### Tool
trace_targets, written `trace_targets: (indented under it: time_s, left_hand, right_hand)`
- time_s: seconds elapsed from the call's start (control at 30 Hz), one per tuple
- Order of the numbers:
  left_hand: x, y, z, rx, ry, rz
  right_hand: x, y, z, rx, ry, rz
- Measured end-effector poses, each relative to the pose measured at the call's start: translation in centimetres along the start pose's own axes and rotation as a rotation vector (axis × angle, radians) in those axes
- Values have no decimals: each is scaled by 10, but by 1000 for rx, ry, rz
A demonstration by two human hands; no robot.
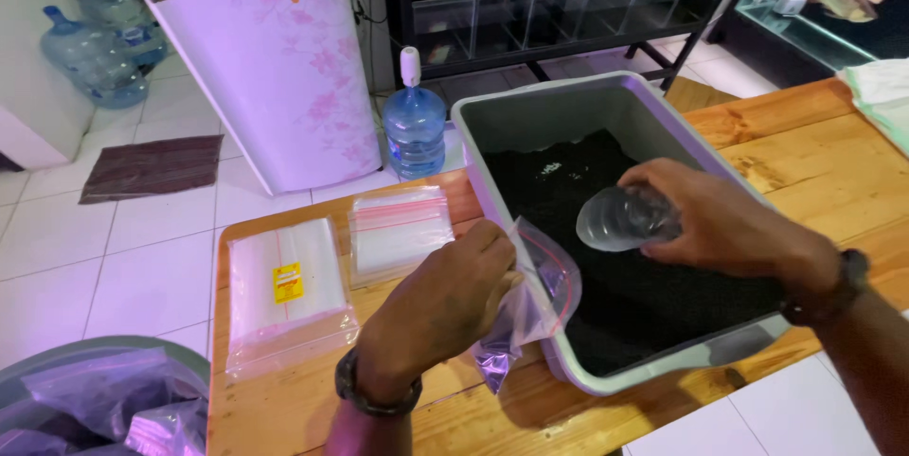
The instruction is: The person fills small plastic bags with a black granular substrate from a large bin using a small plastic cup and then seals the bags.
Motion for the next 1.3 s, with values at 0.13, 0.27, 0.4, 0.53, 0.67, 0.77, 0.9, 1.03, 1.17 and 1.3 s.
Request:
trace_targets:
  time_s: [0.13,0.27,0.4,0.53,0.67,0.77,0.9,1.03,1.17,1.3]
  left_hand:
    - [6,-6,0,-80,-26,31]
    - [9,-8,-1,-58,-12,1]
    - [9,-9,0,-42,-13,20]
    - [9,-11,1,-110,-64,3]
    - [11,-13,0,-81,-48,12]
    - [14,-14,1,-81,-51,2]
    - [14,-14,0,-103,-72,-20]
    - [12,-12,-1,-62,-41,-16]
    - [10,-12,1,-88,-53,-13]
    - [6,-8,1,-74,-30,5]
  right_hand:
    - [73,56,-1,-47,-106,45]
    - [122,61,0,-160,-268,211]
    - [147,65,0,-185,-285,452]
    - [155,61,-2,-254,-338,401]
    - [151,47,2,-232,-402,47]
    - [148,34,5,-166,-451,-20]
    - [143,27,1,-202,-398,-138]
    - [132,19,-1,-174,-382,-237]
    - [115,21,-5,-8,-369,-408]
    - [80,19,-10,-12,-266,-451]
Point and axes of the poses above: each hand's wrist, its own z-axis away from the middle knuckle, its own x-axis out of the palm, y = z × x, the point moved 8 cm from there along -z, towards the middle knuckle, and after that the axes turned 8 degrees about y, right-handed, at the moved point
